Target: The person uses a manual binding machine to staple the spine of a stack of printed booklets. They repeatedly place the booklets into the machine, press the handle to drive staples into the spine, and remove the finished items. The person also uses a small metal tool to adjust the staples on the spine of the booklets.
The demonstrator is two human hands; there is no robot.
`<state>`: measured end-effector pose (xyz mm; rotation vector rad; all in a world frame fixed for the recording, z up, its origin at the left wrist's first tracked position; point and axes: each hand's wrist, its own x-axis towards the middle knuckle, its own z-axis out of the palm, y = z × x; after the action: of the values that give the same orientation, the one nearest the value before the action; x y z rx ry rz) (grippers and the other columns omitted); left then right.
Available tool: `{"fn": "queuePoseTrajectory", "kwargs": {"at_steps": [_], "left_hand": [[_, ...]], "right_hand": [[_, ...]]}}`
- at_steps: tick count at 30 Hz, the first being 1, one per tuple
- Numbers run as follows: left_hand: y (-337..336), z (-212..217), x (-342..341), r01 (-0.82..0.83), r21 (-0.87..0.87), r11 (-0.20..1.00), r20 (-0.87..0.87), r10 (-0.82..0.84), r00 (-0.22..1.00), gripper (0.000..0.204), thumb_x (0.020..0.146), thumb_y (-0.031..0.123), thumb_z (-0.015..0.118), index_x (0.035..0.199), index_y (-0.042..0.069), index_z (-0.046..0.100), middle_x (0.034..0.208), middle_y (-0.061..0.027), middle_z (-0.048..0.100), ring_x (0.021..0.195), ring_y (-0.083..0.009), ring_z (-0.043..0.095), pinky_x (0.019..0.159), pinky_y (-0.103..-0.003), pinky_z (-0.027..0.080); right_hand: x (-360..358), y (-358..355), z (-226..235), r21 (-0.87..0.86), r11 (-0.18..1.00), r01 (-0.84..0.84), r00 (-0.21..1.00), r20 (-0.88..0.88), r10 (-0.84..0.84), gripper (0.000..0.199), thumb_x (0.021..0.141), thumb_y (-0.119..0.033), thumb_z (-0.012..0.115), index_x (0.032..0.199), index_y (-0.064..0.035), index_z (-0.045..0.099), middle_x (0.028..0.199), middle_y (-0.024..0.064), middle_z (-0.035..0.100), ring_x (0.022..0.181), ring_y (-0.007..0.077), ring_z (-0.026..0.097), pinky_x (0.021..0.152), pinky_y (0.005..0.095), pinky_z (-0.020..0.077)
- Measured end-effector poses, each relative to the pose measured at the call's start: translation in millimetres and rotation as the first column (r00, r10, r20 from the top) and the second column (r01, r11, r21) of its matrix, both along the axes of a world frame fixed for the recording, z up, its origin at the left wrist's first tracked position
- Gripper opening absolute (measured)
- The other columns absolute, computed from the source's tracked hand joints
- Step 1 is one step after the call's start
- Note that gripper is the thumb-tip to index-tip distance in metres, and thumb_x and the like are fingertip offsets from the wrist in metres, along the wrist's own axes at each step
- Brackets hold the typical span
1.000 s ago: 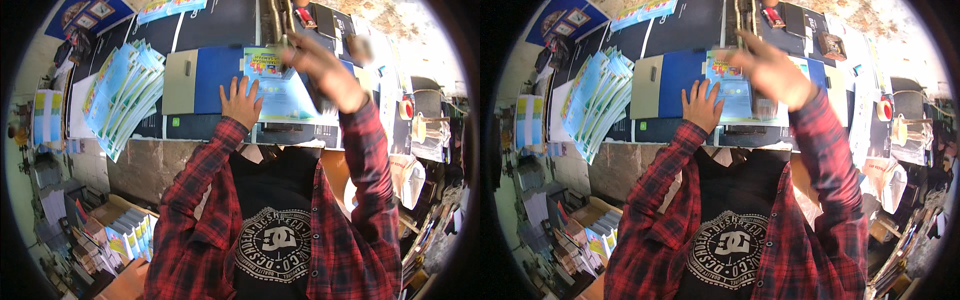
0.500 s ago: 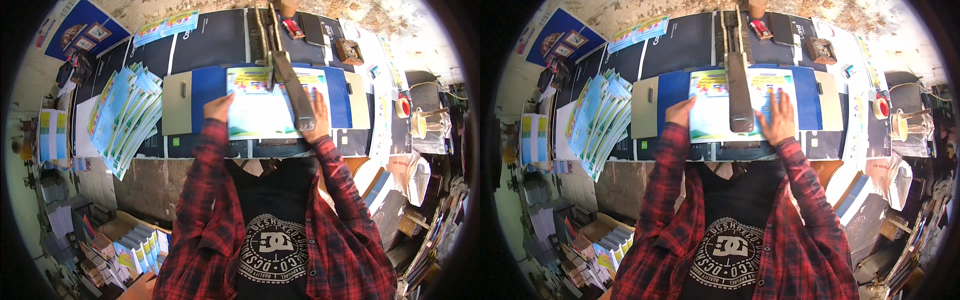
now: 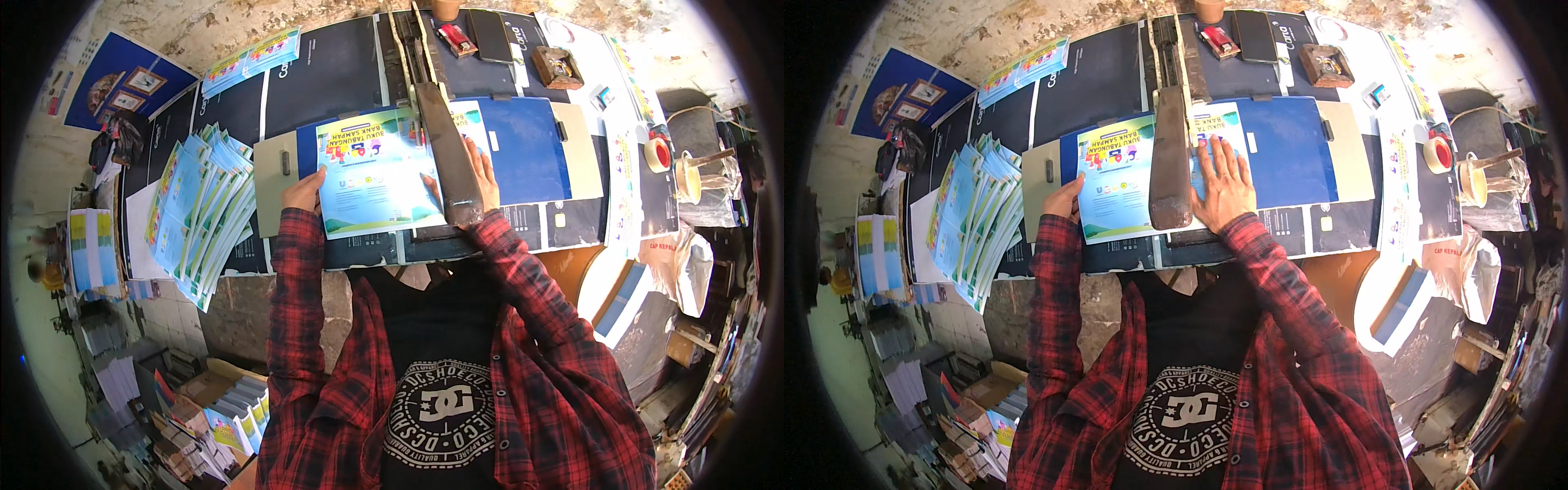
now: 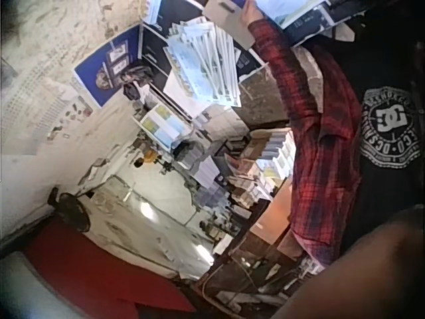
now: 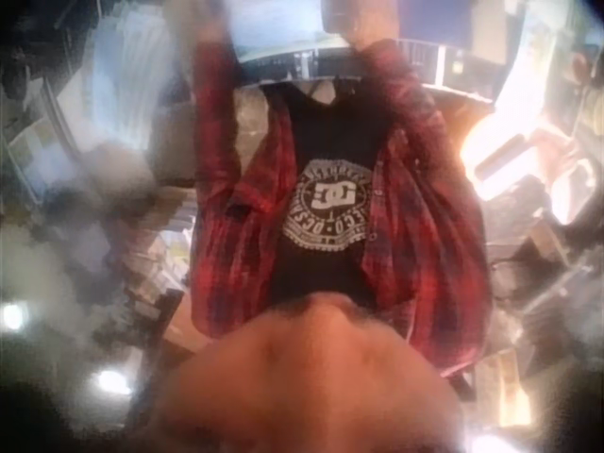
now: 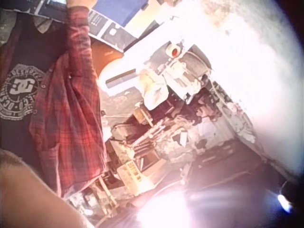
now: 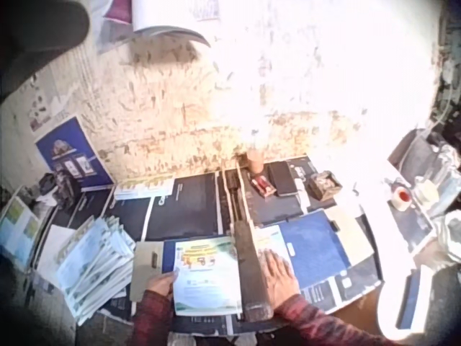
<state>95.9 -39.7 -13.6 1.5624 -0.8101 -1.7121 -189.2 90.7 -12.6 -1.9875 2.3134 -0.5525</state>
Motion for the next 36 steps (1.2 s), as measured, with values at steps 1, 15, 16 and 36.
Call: {"fn": "queuePoseTrajectory", "kwargs": {"at_steps": [1, 15, 16, 36], "left_hand": [[-1, -5, 0, 0.006, -0.006, 1.000, 0.031, -0.006, 1.000, 0.044, 0.089, 0.021, 0.073, 0.118, -0.009, 0.062, 0.099, -0.0131, 0.071, 0.077, -0.0171, 0.068, 0.067, -0.030, 0.056], [91, -18, -84, 0.847, -0.354, 0.395, 0.935, 0.142, 0.325, 0.075, 0.091, 0.047, 0.054, 0.149, 0.003, 0.035, 0.158, -0.0125, 0.029, 0.147, -0.0350, 0.024, 0.115, -0.060, 0.017], [90, -15, -87, 0.851, -0.353, 0.389, 0.936, 0.132, 0.328, 0.076, 0.092, 0.049, 0.053, 0.149, 0.002, 0.035, 0.159, -0.0127, 0.029, 0.146, -0.0347, 0.024, 0.115, -0.060, 0.017], [91, -4, -85, 0.821, -0.351, 0.450, 0.927, 0.044, 0.372, 0.074, 0.083, 0.053, 0.066, 0.136, 0.003, 0.051, 0.147, -0.0134, 0.044, 0.140, -0.0334, 0.034, 0.113, -0.059, 0.019]], "right_hand": [[-2, 1, 0, 0.004, 1.000, 0.008, 1.000, -0.010, -0.007, 0.079, 0.086, -0.040, 0.059, 0.152, -0.0090, 0.030, 0.158, 0.0144, 0.027, 0.147, 0.0306, 0.024, 0.118, 0.0483, 0.0211], [-29, 2, -6, 0.039, 0.996, -0.081, 0.994, 0.081, 0.078, 0.070, 0.081, -0.010, 0.061, 0.147, -0.0052, 0.037, 0.154, 0.0176, 0.034, 0.143, 0.0328, 0.032, 0.116, 0.0452, 0.0277], [-52, 0, -19, 0.000, 0.992, -0.129, 0.990, 0.059, 0.128, 0.066, 0.081, -0.009, 0.062, 0.144, -0.0038, 0.042, 0.150, 0.0196, 0.038, 0.140, 0.0344, 0.037, 0.114, 0.0455, 0.0310], [58, 18, 94, -0.037, 0.982, -0.183, 0.983, -0.036, 0.181, 0.097, 0.072, -0.047, 0.074, 0.152, -0.0114, 0.031, 0.156, 0.0120, 0.032, 0.145, 0.0364, 0.025, 0.107, 0.0571, 0.0334]]}}
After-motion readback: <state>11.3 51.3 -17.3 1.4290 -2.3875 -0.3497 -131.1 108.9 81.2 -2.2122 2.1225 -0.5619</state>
